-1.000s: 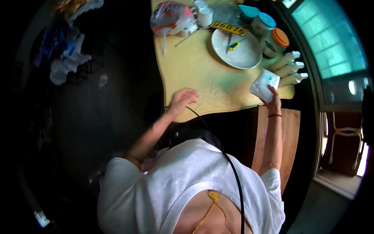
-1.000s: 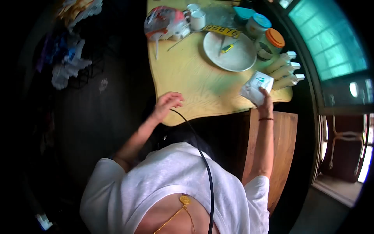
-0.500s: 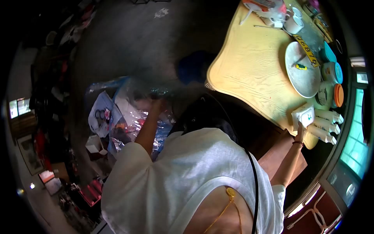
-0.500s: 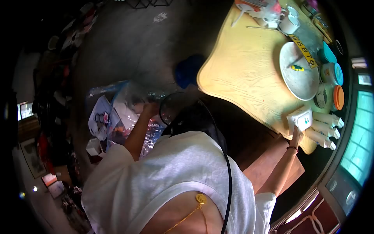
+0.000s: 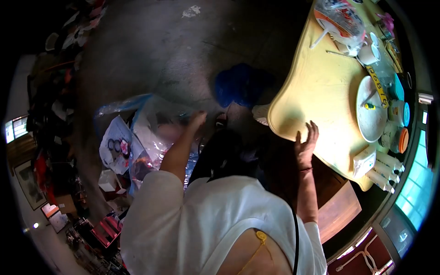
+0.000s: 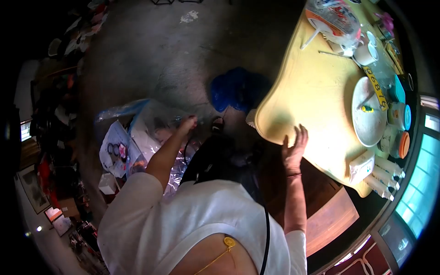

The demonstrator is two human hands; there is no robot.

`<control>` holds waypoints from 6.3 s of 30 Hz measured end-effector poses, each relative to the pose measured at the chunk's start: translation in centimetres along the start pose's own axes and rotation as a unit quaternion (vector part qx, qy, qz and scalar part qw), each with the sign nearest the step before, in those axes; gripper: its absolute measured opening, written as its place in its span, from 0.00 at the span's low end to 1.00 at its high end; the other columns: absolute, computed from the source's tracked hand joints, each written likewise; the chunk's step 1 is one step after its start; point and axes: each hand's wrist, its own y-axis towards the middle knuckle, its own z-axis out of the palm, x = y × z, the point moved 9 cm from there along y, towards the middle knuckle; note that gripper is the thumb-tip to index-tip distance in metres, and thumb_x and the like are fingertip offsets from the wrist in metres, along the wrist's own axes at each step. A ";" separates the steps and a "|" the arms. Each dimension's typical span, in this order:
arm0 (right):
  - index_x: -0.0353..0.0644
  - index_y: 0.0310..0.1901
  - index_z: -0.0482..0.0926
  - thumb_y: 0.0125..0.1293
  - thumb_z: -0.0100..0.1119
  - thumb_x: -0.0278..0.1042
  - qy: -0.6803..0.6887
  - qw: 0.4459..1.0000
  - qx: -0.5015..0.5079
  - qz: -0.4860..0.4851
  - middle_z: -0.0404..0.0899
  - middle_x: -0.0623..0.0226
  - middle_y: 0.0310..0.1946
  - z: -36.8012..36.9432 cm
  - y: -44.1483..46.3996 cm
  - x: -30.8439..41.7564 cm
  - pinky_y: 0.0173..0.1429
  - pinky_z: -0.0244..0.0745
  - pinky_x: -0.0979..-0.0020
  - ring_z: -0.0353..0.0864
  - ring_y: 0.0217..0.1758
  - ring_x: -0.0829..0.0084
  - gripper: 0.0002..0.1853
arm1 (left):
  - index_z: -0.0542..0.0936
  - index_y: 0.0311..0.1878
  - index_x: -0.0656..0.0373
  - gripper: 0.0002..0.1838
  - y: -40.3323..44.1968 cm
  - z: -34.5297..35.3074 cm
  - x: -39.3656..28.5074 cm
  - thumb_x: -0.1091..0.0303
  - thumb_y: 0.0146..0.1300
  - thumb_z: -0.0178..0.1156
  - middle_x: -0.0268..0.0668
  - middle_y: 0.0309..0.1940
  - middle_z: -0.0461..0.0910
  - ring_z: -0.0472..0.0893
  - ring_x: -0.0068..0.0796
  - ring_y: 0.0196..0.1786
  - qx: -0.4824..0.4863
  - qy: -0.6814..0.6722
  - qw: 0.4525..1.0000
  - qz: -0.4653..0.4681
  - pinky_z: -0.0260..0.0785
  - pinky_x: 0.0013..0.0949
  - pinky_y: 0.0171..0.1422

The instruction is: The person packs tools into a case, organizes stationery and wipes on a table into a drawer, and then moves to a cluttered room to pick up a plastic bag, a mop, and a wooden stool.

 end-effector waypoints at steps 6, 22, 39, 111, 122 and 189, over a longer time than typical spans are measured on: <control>0.37 0.56 0.65 0.56 0.56 0.32 -0.024 0.998 -0.028 -0.057 0.63 0.51 0.57 8.2 3.6 5.1 0.64 0.50 0.51 0.57 0.62 0.49 0.25 | 0.73 0.53 0.55 0.21 5.6 10.0 -16.1 0.61 0.56 0.51 0.43 0.57 0.68 0.68 0.35 0.60 0.126 0.469 0.835 0.259 0.61 0.36 0.62; 0.38 0.45 0.75 0.65 0.42 0.46 -0.253 0.965 -0.052 -0.042 0.72 0.56 0.47 10.4 4.3 6.2 0.61 0.57 0.49 0.70 0.53 0.55 0.20 | 0.77 0.41 0.59 0.14 30.0 27.3 -1.8 0.63 0.58 0.48 0.45 0.39 0.76 0.76 0.39 0.42 0.179 0.336 0.917 0.118 0.68 0.36 0.41; 0.33 0.50 0.69 0.57 0.52 0.23 -0.096 0.993 -0.003 -0.062 0.67 0.49 0.53 10.7 5.3 9.8 0.59 0.61 0.53 0.65 0.56 0.51 0.17 | 0.75 0.33 0.62 0.09 11.8 -1.4 -23.2 0.76 0.45 0.54 0.46 0.40 0.70 0.71 0.43 0.44 -0.088 0.410 0.809 0.412 0.66 0.39 0.45; 0.38 0.52 0.71 0.62 0.51 0.52 0.547 0.588 0.583 0.126 0.75 0.63 0.47 59.4 60.8 90.8 0.52 0.70 0.67 0.75 0.47 0.68 0.26 | 0.40 0.65 0.71 0.58 30.8 -69.8 -46.3 0.49 0.43 0.68 0.65 0.57 0.60 0.66 0.57 0.59 -0.381 -0.120 0.911 0.099 0.61 0.43 0.62; 0.37 0.49 0.73 0.63 0.51 0.48 0.578 0.597 0.538 0.139 0.78 0.65 0.42 74.2 76.1 106.9 0.45 0.73 0.71 0.77 0.41 0.72 0.22 | 0.71 0.48 0.69 0.28 45.3 -99.4 -40.4 0.65 0.43 0.66 0.57 0.37 0.76 0.77 0.56 0.43 -0.374 -0.041 0.925 -0.054 0.70 0.46 0.46; 0.41 0.32 0.76 0.61 0.53 0.35 0.428 0.786 0.383 0.229 0.65 0.77 0.16 186.1 117.2 211.6 0.25 0.59 0.82 0.62 0.19 0.85 0.07 | 0.68 0.58 0.54 0.29 115.4 -250.8 -30.5 0.66 0.50 0.60 0.36 0.40 0.76 0.75 0.32 0.40 -0.297 -0.536 0.789 -0.046 0.65 0.40 0.43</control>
